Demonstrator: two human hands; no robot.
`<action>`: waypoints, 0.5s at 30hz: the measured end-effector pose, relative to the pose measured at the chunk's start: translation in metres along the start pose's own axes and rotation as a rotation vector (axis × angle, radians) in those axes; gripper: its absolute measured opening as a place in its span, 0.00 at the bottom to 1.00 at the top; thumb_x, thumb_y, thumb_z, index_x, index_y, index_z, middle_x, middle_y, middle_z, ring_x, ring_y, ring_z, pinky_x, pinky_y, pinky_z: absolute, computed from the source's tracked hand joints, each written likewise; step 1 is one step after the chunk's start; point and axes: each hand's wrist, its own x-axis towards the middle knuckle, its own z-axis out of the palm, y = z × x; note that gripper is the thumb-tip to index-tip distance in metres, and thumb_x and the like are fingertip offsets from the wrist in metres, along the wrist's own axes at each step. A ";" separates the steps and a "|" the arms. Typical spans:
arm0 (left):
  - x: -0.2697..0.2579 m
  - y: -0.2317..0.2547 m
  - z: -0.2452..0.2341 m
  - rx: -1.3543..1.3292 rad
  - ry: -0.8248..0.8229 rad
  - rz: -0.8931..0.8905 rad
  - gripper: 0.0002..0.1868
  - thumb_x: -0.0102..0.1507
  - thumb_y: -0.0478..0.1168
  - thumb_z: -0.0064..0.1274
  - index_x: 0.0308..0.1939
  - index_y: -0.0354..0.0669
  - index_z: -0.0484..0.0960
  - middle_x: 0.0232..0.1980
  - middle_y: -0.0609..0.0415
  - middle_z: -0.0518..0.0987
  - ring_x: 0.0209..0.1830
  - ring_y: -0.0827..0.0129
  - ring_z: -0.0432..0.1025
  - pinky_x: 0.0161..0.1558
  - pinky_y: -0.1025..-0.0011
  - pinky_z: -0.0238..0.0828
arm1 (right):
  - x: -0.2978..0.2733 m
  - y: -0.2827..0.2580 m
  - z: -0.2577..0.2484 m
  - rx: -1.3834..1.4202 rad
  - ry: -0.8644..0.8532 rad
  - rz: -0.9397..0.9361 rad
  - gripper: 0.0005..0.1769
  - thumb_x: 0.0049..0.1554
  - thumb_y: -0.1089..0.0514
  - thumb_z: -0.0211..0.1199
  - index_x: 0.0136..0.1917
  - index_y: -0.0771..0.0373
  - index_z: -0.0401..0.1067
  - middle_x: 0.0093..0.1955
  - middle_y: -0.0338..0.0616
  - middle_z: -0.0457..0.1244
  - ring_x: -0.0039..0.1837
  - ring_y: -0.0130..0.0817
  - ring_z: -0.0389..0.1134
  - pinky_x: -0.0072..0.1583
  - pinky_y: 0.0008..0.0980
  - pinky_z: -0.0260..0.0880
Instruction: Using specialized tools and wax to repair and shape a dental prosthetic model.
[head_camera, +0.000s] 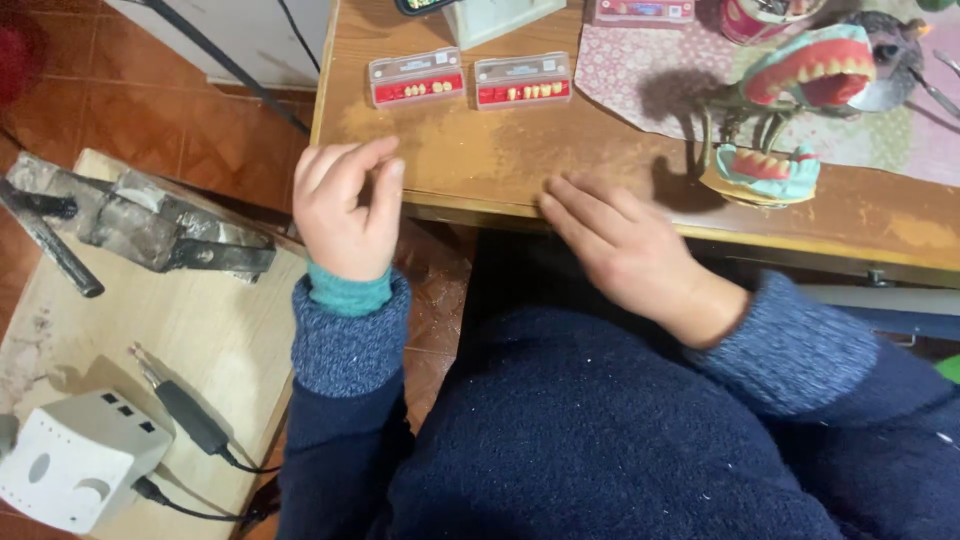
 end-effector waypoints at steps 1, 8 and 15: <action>-0.001 -0.001 -0.001 0.003 -0.003 0.003 0.08 0.65 0.31 0.62 0.49 0.38 0.85 0.43 0.50 0.81 0.45 0.55 0.73 0.51 0.61 0.71 | -0.010 0.005 -0.008 0.002 0.003 0.003 0.30 0.53 0.64 0.64 0.69 0.70 0.70 0.70 0.54 0.64 0.71 0.50 0.65 0.69 0.42 0.70; 0.003 -0.014 -0.005 0.030 0.051 -0.015 0.07 0.67 0.32 0.62 0.49 0.38 0.85 0.45 0.49 0.80 0.46 0.55 0.73 0.51 0.62 0.71 | -0.087 0.027 -0.040 -0.036 0.071 0.073 0.20 0.50 0.71 0.64 0.57 0.63 0.79 0.56 0.47 0.70 0.58 0.45 0.71 0.59 0.40 0.73; 0.044 -0.042 0.014 0.187 0.042 0.132 0.06 0.67 0.33 0.60 0.48 0.40 0.86 0.46 0.52 0.81 0.50 0.55 0.72 0.53 0.60 0.72 | -0.379 0.099 -0.008 -0.005 0.032 0.891 0.08 0.74 0.64 0.56 0.65 0.66 0.70 0.55 0.53 0.65 0.55 0.47 0.67 0.59 0.38 0.67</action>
